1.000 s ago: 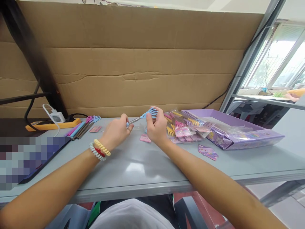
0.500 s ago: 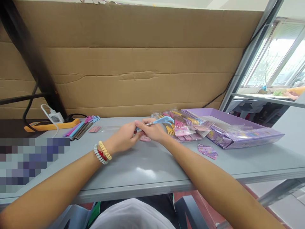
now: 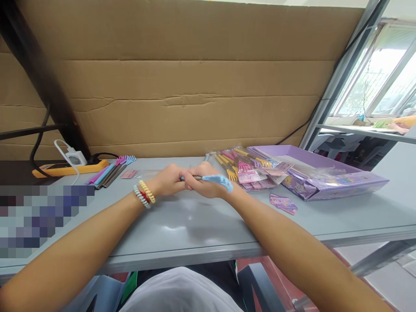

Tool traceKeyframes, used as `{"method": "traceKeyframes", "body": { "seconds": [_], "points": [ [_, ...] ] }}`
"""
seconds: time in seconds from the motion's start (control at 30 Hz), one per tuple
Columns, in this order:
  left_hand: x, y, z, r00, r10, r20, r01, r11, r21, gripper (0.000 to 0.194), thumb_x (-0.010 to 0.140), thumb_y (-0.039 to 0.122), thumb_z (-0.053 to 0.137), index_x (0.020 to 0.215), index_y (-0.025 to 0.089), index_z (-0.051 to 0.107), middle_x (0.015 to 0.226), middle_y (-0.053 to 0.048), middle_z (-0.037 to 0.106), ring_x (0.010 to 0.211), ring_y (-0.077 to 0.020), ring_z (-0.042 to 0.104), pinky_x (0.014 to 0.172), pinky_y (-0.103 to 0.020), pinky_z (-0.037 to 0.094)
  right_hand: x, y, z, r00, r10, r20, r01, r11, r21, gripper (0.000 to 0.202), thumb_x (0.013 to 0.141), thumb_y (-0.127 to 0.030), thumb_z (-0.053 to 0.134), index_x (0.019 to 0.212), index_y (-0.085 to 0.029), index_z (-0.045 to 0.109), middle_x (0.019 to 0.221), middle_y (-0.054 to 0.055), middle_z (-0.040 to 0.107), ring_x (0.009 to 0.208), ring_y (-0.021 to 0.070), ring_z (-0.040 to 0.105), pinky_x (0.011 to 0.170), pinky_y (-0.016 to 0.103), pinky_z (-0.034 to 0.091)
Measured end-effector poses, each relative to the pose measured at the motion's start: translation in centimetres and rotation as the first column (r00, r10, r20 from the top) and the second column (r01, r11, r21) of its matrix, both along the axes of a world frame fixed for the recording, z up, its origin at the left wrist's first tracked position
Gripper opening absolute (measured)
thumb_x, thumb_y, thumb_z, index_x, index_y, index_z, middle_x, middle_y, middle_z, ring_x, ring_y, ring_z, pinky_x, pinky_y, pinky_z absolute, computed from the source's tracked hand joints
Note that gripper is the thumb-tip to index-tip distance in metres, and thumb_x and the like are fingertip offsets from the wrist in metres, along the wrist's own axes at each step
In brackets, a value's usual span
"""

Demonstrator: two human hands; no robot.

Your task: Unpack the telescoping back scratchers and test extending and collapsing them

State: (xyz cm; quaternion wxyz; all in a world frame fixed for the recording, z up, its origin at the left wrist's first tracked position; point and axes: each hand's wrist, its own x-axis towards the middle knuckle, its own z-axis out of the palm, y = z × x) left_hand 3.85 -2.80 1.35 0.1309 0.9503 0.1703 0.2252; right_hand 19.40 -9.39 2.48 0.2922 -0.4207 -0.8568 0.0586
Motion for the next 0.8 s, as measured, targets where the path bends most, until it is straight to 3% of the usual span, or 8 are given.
{"method": "traceKeyframes", "body": {
  "seconds": [0.1,0.2,0.3,0.47,0.57,0.63,0.7,0.8],
  "points": [
    [-0.3,0.5,0.6,0.994,0.030,-0.101,-0.024,0.998,0.055,0.023,0.073,0.036,0.056,0.063,0.019,0.067,0.058,0.002,0.063,0.052,-0.0098,0.049,0.052,-0.022,0.032,0.0,-0.3,0.3,0.974,0.036,0.225,-0.070,0.987,0.145,0.043,0.089,-0.027,0.033,0.053,-0.016,0.053,0.048,0.001,0.053,0.043,0.0075,0.039,0.050,0.024,0.028],
    [-1.8,1.5,1.1,0.980,0.168,-0.110,-0.148,0.975,0.167,0.032,0.068,0.044,0.059,0.049,0.018,0.056,0.044,0.003,0.049,0.046,-0.0088,0.036,0.048,-0.024,0.024,0.2,-0.8,0.7,0.923,-0.052,0.382,-0.107,0.918,0.383,0.038,0.086,-0.025,0.036,0.050,-0.017,0.046,0.045,0.001,0.046,0.041,0.0079,0.028,0.047,0.027,0.020],
    [-3.4,2.7,1.2,0.953,0.299,-0.058,-0.279,0.933,0.229,0.042,0.070,0.055,0.055,0.049,0.019,0.052,0.042,0.004,0.042,0.045,-0.0093,0.033,0.048,-0.025,0.022,0.5,-0.7,0.7,0.934,-0.055,0.353,-0.143,0.847,0.511,0.034,0.085,-0.023,0.039,0.051,-0.018,0.039,0.046,-0.001,0.042,0.043,0.0079,0.024,0.047,0.027,0.019],
    [-4.2,4.2,1.0,0.907,0.414,-0.071,-0.368,0.865,0.340,0.040,0.073,0.054,0.051,0.052,0.021,0.050,0.045,0.001,0.046,0.048,-0.0136,0.042,0.052,-0.026,0.025,0.8,-0.1,0.3,0.971,0.069,0.231,-0.189,0.809,0.556,0.034,0.082,-0.020,0.041,0.052,-0.020,0.026,0.045,-0.003,0.032,0.043,0.0086,0.020,0.047,0.028,0.018],
    [-5.6,5.4,0.5,0.824,0.551,-0.130,-0.490,0.809,0.324,0.038,0.073,0.053,0.051,0.053,0.022,0.050,0.051,-0.003,0.052,0.055,-0.0186,0.051,0.053,-0.028,0.027,2.0,-0.6,0.7,0.976,0.178,0.126,-0.218,0.786,0.579,0.037,0.081,-0.024,0.040,0.052,-0.021,0.018,0.044,-0.003,0.024,0.043,0.0100,0.020,0.047,0.030,0.017],
    [-7.1,6.2,0.0,0.755,0.638,-0.149,-0.591,0.762,0.265,0.037,0.074,0.053,0.050,0.054,0.022,0.050,0.054,-0.004,0.055,0.058,-0.0204,0.053,0.053,-0.029,0.028,3.3,-0.9,1.3,0.986,0.166,-0.032,-0.117,0.805,0.581,0.039,0.083,-0.029,0.040,0.051,-0.021,0.018,0.045,-0.002,0.023,0.043,0.0105,0.021,0.047,0.030,0.018],
    [-8.2,6.7,-0.4,0.706,0.702,-0.091,-0.679,0.708,0.195,0.030,0.077,0.047,0.048,0.061,0.022,0.052,0.061,-0.004,0.059,0.062,-0.0212,0.055,0.054,-0.029,0.030,4.8,-0.9,1.8,0.974,0.069,-0.214,0.056,0.847,0.528,0.041,0.084,-0.036,0.041,0.049,-0.021,0.025,0.045,-0.001,0.028,0.043,0.0109,0.025,0.046,0.030,0.020],
    [-8.3,6.9,-0.6,0.698,0.714,0.061,-0.716,0.694,0.074,0.016,0.082,0.028,0.040,0.082,0.021,0.054,0.075,-0.004,0.062,0.071,-0.0210,0.057,0.059,-0.029,0.035,6.6,0.1,1.9,0.926,-0.081,-0.369,0.234,0.889,0.394,0.042,0.086,-0.046,0.039,0.054,-0.021,0.044,0.047,0.001,0.041,0.044,0.0115,0.035,0.046,0.029,0.027]
  ]
}}
